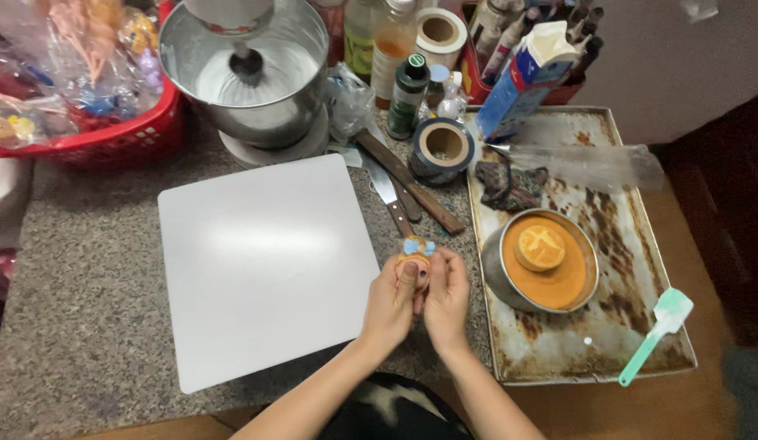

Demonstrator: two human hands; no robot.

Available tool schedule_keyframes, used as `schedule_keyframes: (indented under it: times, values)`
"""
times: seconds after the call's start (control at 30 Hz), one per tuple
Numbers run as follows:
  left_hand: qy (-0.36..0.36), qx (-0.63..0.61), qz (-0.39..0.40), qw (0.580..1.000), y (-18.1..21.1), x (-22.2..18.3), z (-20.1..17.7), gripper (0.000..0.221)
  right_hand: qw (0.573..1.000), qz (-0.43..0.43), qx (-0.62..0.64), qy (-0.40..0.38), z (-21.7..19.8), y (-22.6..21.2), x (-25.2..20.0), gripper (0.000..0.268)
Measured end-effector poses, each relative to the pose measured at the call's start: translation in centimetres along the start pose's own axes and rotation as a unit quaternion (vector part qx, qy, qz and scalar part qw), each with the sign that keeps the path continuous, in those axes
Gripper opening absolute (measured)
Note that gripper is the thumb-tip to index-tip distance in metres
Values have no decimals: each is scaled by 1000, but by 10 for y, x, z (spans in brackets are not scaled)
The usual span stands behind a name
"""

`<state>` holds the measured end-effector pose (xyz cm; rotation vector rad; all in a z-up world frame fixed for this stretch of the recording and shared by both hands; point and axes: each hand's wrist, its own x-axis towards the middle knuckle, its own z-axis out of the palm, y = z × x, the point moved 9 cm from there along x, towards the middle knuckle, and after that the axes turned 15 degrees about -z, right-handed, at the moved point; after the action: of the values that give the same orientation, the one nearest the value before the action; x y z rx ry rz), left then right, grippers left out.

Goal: The person removes a cake from a circular tin by hand, places the cake onto a square board, and uses a knife to trim the top of the cake. The person then uses a mixer to prepare white frosting and shows the result.

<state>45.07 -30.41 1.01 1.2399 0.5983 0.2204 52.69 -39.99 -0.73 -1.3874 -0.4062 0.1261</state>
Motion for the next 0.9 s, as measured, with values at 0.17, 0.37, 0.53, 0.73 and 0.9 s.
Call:
schedule_keyframes:
  times: [0.17, 0.37, 0.53, 0.73, 0.9]
  values:
    - [3, -48, -19, 999, -2, 5, -4, 62, 1000, -4, -17, -9, 8, -2, 2, 32]
    - [-3, -38, -109, 993, -5, 18, -16, 68, 997, 14, -44, -63, 22, 1, 12, 37]
    - [12, 73, -52, 996, 15, 28, -25, 82, 986, 93, -59, -129, 33, 14, 1, 43]
    - [46, 80, -55, 994, 4, 27, -17, 82, 995, 58, -35, -79, 27, 26, 8, 39]
    - [57, 31, -110, 992, -16, 40, -15, 78, 989, 78, -44, -118, 30, 37, 14, 39]
